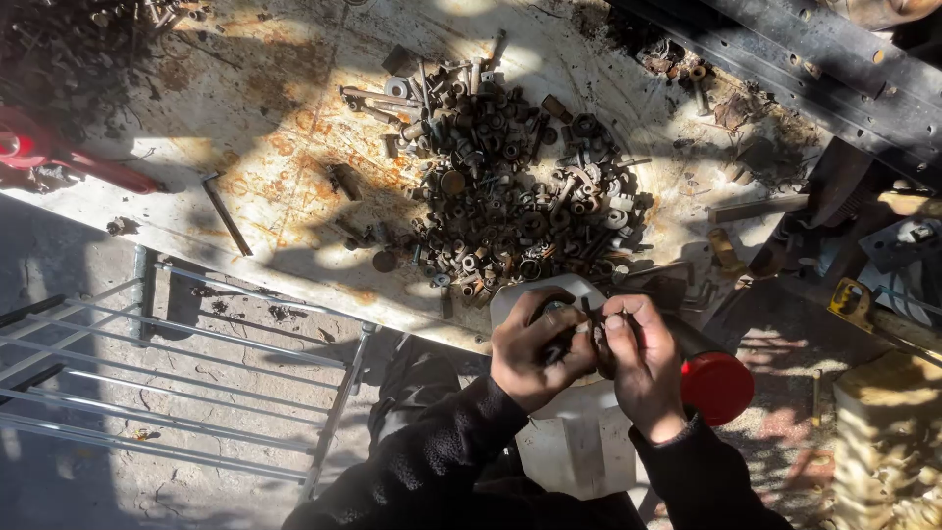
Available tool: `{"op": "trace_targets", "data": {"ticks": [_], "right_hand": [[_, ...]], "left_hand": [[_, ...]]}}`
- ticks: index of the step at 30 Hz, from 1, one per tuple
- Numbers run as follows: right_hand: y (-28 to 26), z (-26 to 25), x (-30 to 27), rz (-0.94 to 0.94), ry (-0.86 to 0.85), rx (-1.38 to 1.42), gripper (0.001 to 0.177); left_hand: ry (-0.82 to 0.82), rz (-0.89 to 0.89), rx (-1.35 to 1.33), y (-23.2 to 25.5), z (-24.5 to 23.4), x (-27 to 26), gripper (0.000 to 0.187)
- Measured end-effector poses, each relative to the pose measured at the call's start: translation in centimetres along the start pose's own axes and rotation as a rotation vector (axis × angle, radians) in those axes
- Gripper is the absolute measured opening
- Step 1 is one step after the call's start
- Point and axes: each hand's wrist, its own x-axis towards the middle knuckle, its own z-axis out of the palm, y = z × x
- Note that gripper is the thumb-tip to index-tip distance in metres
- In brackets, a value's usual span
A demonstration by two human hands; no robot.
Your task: The person sorts a pile of mixed metal hardware, including bolts, nuts, and washers, on a workbench. They pick up handfuls of the parts and place them into a white plastic container, repeating the process until the pile is cleared.
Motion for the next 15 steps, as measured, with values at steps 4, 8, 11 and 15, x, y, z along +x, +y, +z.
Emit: {"op": "trace_targets", "data": {"ticks": [4,8,11,15], "right_hand": [[-0.8,-0.9,-1.1,0.05,-0.074,0.013,0.022],[-2.0,-0.3,-1.0,0.101,-0.185,0.081,0.019],[-2.2,-0.4,-0.7,-0.041,-0.231,-0.13,0.026],[-2.3,-0.7,-0.5,-0.219,-0.4,-0.281,0.044]], "left_hand": [[-0.256,0.17,0.171,0.7,-0.9,-0.3,0.028],[-0.45,0.192,0.135,2.4,-2.5,0.2,0.049],[-0.576,0.166,0.16,1.1,-3.2,-1.4,0.057],[-0.647,0.304,0.3,2.4,-5.3,0.0,0.032]]}}
